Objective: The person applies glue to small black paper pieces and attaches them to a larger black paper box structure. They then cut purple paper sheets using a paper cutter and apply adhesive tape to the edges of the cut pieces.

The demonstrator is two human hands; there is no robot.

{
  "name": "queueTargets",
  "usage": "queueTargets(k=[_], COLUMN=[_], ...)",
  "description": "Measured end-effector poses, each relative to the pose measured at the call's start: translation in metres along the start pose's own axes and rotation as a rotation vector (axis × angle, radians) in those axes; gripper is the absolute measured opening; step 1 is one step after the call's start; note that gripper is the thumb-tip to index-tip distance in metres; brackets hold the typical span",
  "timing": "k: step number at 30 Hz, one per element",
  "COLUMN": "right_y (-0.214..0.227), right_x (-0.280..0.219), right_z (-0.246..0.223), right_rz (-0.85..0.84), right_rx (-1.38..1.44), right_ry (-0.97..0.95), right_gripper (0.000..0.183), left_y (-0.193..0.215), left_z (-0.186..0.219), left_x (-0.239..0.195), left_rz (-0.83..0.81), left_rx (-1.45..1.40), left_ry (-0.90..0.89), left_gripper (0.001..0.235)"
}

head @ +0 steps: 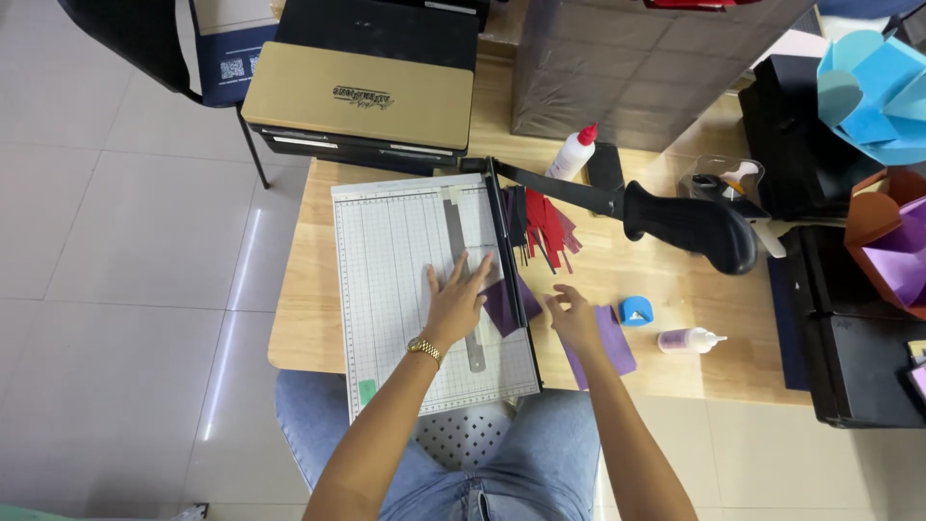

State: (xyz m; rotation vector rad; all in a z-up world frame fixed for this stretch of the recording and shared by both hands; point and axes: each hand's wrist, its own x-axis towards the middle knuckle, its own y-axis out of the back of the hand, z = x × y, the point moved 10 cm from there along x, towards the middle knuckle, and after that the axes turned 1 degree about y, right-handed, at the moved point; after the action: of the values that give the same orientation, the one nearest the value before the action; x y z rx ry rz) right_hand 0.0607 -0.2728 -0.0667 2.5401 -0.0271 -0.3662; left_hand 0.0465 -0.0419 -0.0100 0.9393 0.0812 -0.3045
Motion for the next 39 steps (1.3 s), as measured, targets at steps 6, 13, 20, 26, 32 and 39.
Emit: queueTargets(k=[6, 13, 20, 26, 32, 39], right_y=[-0.017, 0.104, 0.073, 0.124, 0.109, 0.135], right_x=[0.017, -0.108, -0.129, 0.022, 0.091, 0.054], right_z=[0.076, 0.053, 0.004, 0.038, 0.1, 0.025], right_rz=[-0.011, 0.445, 0.133, 0.085, -0.357, -0.129], right_rx=[-0.113, 0.464, 0.515, -0.745, -1.42, -0.86], right_ry=[-0.081, -0.161, 0.028, 0.341, -0.007, 0.169], right_gripper=[0.021, 0.014, 0.024, 0.056, 0.036, 0.016], left_y=[-0.019, -0.019, -0.079, 0.002, 0.063, 0.07], left_z=[0.006, 0.051, 0.068, 0.07, 0.083, 0.079], left_x=[-0.016, -0.085, -0.125, -0.146, -0.171, -0.183], left_rz=[0.05, 0.163, 0.164, 0.196, 0.281, 0.238], left_rx=[-0.054, -0.713, -1.441, -1.315, -1.242, -1.313], left_ry=[0.02, 0.055, 0.408, 0.322, 0.143, 0.189], left_gripper=[0.077, 0.089, 0.027, 0.016, 0.023, 0.032])
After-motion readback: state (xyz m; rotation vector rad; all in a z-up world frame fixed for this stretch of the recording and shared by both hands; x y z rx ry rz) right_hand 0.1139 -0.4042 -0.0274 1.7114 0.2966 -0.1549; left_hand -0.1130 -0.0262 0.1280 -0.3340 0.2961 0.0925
